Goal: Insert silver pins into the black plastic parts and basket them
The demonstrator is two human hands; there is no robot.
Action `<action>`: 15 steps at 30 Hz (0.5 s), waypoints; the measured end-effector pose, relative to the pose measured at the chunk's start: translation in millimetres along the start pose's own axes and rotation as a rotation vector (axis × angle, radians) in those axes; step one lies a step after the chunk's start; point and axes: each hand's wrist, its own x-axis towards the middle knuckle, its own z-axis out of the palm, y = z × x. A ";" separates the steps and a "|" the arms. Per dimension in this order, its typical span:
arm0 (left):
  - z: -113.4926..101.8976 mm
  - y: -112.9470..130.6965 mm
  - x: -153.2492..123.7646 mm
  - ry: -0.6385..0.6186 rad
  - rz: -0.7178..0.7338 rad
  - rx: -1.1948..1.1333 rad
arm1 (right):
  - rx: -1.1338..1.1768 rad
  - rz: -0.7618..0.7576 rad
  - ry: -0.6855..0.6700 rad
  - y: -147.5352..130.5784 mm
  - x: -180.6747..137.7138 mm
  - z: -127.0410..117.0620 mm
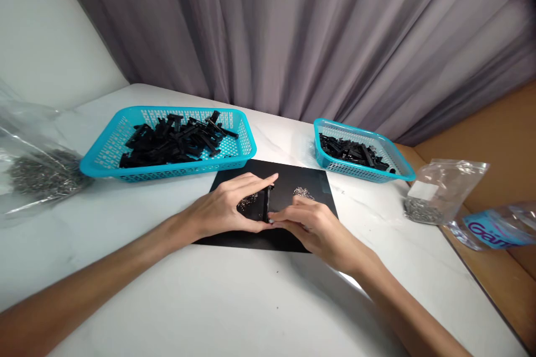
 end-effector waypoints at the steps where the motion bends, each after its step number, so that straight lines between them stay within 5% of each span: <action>1: -0.1 0.4 0.5 -0.010 -0.038 -0.005 | 0.004 0.032 0.001 -0.2 -0.7 -4.3; 8: -0.7 -1.7 -3.1 -0.067 -0.228 -0.061 | -0.117 0.328 0.093 18.2 -21.4 -47.7; 15: 3.4 -5.1 -3.1 -0.057 -0.344 -0.143 | -0.201 0.243 0.016 38.6 -32.8 -44.6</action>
